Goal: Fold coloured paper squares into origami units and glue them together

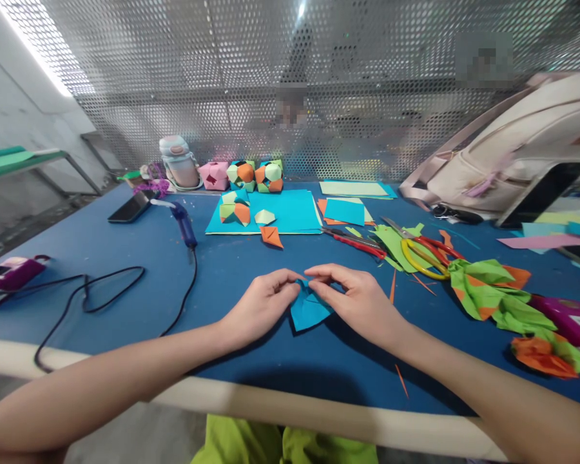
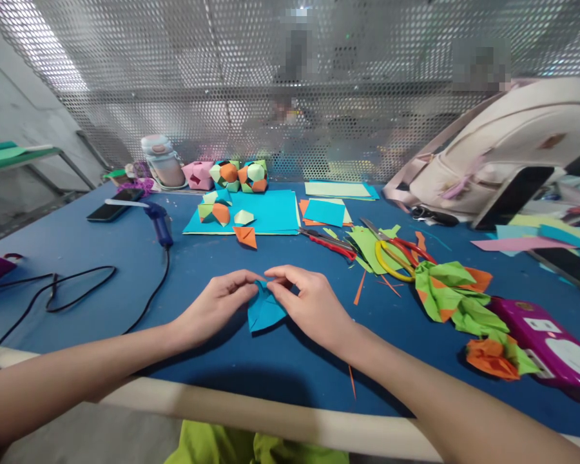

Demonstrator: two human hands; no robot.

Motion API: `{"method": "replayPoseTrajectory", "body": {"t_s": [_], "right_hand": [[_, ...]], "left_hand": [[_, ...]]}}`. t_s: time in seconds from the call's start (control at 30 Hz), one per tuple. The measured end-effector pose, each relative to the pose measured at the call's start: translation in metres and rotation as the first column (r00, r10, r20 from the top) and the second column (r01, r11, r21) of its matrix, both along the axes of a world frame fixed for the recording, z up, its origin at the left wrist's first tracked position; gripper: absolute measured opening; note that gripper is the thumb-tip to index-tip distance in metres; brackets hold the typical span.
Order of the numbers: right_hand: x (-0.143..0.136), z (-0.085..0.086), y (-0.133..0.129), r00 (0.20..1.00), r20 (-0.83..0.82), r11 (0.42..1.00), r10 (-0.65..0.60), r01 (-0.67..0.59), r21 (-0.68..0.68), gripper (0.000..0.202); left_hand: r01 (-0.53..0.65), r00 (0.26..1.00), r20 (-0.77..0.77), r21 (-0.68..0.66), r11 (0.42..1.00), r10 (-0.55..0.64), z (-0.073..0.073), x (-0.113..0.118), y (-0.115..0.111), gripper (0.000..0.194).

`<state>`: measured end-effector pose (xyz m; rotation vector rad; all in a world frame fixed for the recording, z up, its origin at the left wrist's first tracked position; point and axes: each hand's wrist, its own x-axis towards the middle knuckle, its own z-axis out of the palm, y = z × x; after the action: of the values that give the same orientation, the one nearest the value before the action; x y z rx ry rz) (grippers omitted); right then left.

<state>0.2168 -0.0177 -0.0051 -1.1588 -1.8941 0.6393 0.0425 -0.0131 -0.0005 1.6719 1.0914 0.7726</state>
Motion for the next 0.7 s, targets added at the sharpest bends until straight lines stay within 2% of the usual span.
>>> {"method": "replayPoseTrajectory", "body": {"t_s": [0.17, 0.4, 0.6, 0.7], "right_hand": [[-0.0014, 0.0003, -0.0014, 1.000, 0.016, 1.000, 0.008, -0.009, 0.009, 0.017], [-0.0012, -0.0006, -0.0013, 0.999, 0.034, 1.000, 0.013, -0.013, 0.017, 0.018], [-0.0018, -0.0028, -0.0025, 0.998, 0.061, 0.996, 0.018, -0.023, 0.091, 0.024], [-0.0021, -0.0032, -0.0026, 0.998, 0.068, 0.997, 0.003, -0.009, 0.080, 0.023]], "left_hand": [[-0.039, 0.997, -0.060, 0.077, 0.996, 0.044, 0.0001, 0.0006, 0.0003, 0.025], [-0.047, 0.997, -0.052, 0.032, 0.998, 0.049, 0.0008, 0.0018, -0.0005, 0.026], [-0.065, 0.998, -0.018, 0.058, 0.996, 0.066, -0.0011, 0.0004, 0.0006, 0.025], [-0.056, 0.998, -0.021, 0.061, 0.997, 0.057, -0.0008, 0.0011, -0.0011, 0.024]]}}
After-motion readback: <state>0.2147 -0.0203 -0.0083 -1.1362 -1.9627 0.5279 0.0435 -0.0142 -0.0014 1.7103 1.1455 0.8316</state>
